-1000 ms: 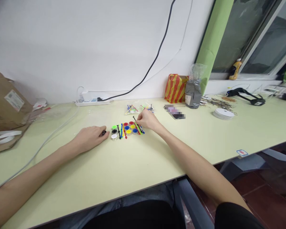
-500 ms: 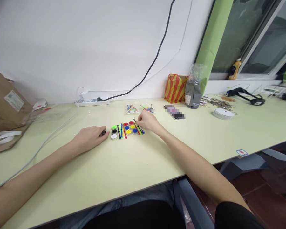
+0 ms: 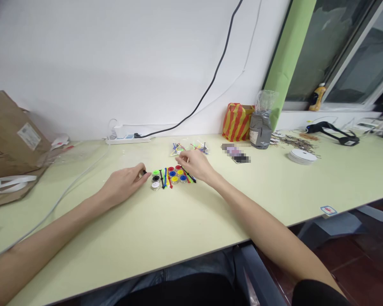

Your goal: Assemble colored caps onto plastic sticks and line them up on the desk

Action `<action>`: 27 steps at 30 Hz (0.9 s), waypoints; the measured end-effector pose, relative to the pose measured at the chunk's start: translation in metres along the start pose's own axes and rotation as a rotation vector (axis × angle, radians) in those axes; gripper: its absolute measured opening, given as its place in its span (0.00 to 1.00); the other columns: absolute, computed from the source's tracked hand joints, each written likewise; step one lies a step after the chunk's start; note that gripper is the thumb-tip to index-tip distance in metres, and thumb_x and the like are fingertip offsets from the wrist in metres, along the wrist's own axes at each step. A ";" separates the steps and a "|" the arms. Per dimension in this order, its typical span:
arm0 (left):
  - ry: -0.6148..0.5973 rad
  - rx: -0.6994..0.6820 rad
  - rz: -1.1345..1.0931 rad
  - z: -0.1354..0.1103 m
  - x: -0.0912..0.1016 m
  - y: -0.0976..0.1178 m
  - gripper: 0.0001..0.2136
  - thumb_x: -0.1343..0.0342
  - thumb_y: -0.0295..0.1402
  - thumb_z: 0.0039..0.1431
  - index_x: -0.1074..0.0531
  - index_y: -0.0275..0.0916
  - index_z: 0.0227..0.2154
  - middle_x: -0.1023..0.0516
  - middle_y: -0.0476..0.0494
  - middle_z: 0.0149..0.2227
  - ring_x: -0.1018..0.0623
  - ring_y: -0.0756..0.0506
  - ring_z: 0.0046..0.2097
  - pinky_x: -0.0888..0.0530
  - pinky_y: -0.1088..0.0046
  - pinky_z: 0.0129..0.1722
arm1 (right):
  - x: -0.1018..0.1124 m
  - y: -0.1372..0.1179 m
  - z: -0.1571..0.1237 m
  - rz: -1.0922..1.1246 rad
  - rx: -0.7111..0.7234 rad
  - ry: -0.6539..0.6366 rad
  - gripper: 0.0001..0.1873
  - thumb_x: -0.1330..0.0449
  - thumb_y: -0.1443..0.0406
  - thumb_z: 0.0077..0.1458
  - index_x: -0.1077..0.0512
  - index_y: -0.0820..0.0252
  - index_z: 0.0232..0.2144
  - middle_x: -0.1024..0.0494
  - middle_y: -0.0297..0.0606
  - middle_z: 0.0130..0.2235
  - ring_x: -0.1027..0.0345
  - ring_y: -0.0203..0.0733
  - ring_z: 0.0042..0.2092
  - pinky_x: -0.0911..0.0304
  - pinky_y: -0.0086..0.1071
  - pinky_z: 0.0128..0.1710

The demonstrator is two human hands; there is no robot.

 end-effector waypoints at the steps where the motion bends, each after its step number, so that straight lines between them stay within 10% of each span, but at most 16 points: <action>1: 0.051 -0.012 -0.041 -0.001 0.004 0.003 0.15 0.61 0.46 0.69 0.36 0.42 0.41 0.21 0.44 0.35 0.22 0.41 0.34 0.38 0.68 0.31 | -0.004 -0.010 -0.002 0.069 0.044 -0.009 0.16 0.46 0.63 0.64 0.25 0.63 0.27 0.23 0.36 0.27 0.34 0.35 0.30 0.43 0.28 0.34; 16: 0.137 -0.181 -0.358 -0.022 0.012 0.043 0.13 0.53 0.48 0.67 0.41 0.45 0.44 0.21 0.50 0.35 0.21 0.44 0.34 0.33 0.71 0.33 | -0.043 -0.049 -0.018 0.704 0.002 -0.201 0.17 0.36 0.53 0.56 0.24 0.62 0.36 0.23 0.34 0.30 0.33 0.33 0.26 0.36 0.28 0.29; 22: 0.086 -0.155 -0.305 -0.019 0.006 0.039 0.19 0.55 0.50 0.66 0.45 0.45 0.52 0.25 0.53 0.32 0.24 0.46 0.29 0.36 0.72 0.31 | -0.010 -0.043 -0.008 0.341 0.082 -0.175 0.09 0.38 0.61 0.59 0.23 0.62 0.34 0.22 0.35 0.31 0.32 0.34 0.31 0.40 0.27 0.33; 27: 0.130 -0.082 -0.125 -0.012 0.012 0.022 0.15 0.63 0.43 0.69 0.42 0.42 0.52 0.25 0.49 0.32 0.25 0.45 0.29 0.39 0.71 0.30 | 0.037 0.019 0.000 -0.223 -0.102 -0.232 0.04 0.37 0.66 0.56 0.21 0.61 0.33 0.21 0.37 0.31 0.35 0.34 0.29 0.46 0.28 0.30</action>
Point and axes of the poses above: each hand's wrist, its own z-axis towards the middle knuckle, its own x-axis out of the back of the hand, y = z × x, the point moved 8 cm from there along z, towards the middle knuckle
